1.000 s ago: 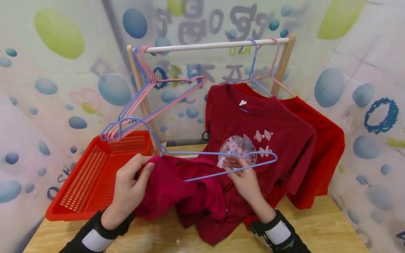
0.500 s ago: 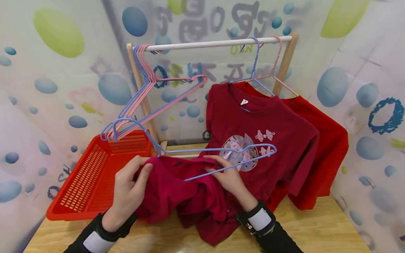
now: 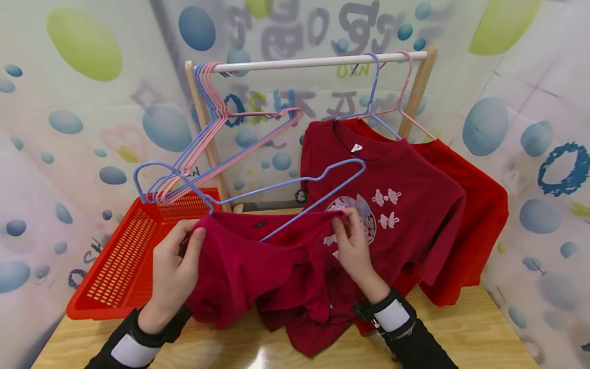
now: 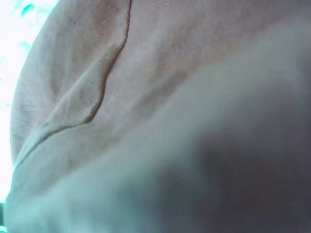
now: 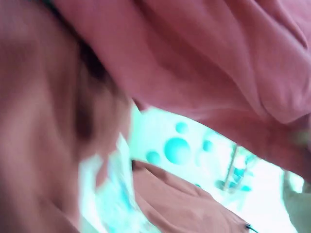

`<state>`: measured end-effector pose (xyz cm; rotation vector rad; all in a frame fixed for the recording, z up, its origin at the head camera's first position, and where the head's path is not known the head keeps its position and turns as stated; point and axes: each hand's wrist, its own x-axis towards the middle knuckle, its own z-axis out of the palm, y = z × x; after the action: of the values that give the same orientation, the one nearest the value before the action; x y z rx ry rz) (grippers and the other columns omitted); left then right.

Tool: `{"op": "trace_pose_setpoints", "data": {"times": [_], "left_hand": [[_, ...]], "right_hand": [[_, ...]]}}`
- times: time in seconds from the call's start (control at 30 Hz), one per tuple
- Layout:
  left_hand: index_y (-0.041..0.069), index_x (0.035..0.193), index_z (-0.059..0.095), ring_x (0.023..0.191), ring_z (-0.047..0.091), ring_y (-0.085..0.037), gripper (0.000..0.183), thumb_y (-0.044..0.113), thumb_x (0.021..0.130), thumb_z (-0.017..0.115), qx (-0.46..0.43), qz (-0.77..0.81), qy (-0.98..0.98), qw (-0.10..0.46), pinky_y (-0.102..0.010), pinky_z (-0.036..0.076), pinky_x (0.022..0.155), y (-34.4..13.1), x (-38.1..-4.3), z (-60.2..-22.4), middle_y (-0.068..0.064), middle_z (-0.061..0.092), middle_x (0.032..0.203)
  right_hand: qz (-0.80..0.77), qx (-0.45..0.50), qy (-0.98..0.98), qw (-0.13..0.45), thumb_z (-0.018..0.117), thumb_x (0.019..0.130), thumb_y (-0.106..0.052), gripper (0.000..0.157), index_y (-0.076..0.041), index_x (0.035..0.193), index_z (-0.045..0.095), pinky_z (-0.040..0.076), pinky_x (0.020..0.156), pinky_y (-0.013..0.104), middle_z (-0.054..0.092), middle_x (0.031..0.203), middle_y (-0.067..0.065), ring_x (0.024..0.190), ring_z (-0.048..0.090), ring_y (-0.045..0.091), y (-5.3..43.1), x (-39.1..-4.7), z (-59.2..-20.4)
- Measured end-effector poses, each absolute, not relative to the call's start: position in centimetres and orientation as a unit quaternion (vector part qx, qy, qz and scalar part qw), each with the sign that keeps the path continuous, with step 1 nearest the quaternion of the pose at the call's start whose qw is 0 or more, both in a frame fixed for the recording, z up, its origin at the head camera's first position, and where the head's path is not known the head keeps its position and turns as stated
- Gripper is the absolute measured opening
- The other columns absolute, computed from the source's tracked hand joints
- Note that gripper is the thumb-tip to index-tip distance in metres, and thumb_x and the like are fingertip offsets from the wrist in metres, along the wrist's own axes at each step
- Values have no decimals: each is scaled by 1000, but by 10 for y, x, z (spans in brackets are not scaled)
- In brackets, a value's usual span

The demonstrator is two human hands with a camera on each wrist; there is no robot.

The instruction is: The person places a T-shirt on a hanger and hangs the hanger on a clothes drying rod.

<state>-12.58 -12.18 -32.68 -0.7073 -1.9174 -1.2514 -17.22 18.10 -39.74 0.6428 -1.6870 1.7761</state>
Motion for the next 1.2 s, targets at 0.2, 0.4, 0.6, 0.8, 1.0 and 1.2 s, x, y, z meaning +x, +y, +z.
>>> {"op": "trace_pose_setpoints", "data": {"times": [0.2, 0.4, 0.6, 0.8, 1.0, 1.2], "left_hand": [[-1, 102, 65, 61, 46, -8, 15, -7, 89, 60, -259, -477, -755, 368, -19, 40, 51, -127, -125, -326, 1, 63, 83], [-1, 100, 65, 59, 44, -9, 12, -3, 90, 61, -242, -451, -773, 375, -18, 37, 51, -132, -124, -323, 1, 62, 80], [-2, 99, 64, 61, 45, -10, 10, 4, 93, 60, -220, -431, -794, 368, -19, 38, 53, -134, -120, -318, 0, 61, 80], [-2, 100, 64, 62, 46, -11, 11, 6, 93, 60, -204, -423, -801, 372, -18, 39, 55, -136, -121, -316, -2, 62, 82], [-1, 97, 65, 65, 47, -10, 9, 5, 92, 62, -205, -406, -804, 383, -19, 40, 58, -136, -121, -318, -4, 63, 82], [0, 96, 65, 69, 52, -10, 8, 5, 91, 62, -217, -382, -813, 382, -17, 42, 63, -135, -120, -323, -2, 64, 86]], "right_hand": [[559, 234, -675, 421, 49, 97, 2, 16, 16, 101, 56, 41, 70, 16, 63, 98, -9, 81, 56, 2, 200, -166, -367], [495, 232, -702, 457, 61, 90, 4, 11, 14, 89, 65, 35, 57, 14, 66, 82, -4, 62, 49, -2, 221, -159, -344], [495, 224, -711, 445, 63, 87, 6, 9, 10, 92, 69, 44, 88, 22, 71, 87, 0, 76, 63, 1, 235, -152, -331], [513, 196, -730, 406, 56, 87, 16, 11, 16, 93, 65, 44, 76, 17, 57, 59, -6, 68, 55, 1, 241, -137, -314], [490, 164, -771, 373, 59, 88, 10, 14, 10, 99, 68, 31, 46, 18, 56, 57, 0, 52, 45, 4, 250, -116, -291], [479, 88, -809, 328, 62, 91, -3, 14, -6, 101, 71, 33, 45, 22, 53, 57, -2, 54, 45, 7, 254, -107, -292]]}}
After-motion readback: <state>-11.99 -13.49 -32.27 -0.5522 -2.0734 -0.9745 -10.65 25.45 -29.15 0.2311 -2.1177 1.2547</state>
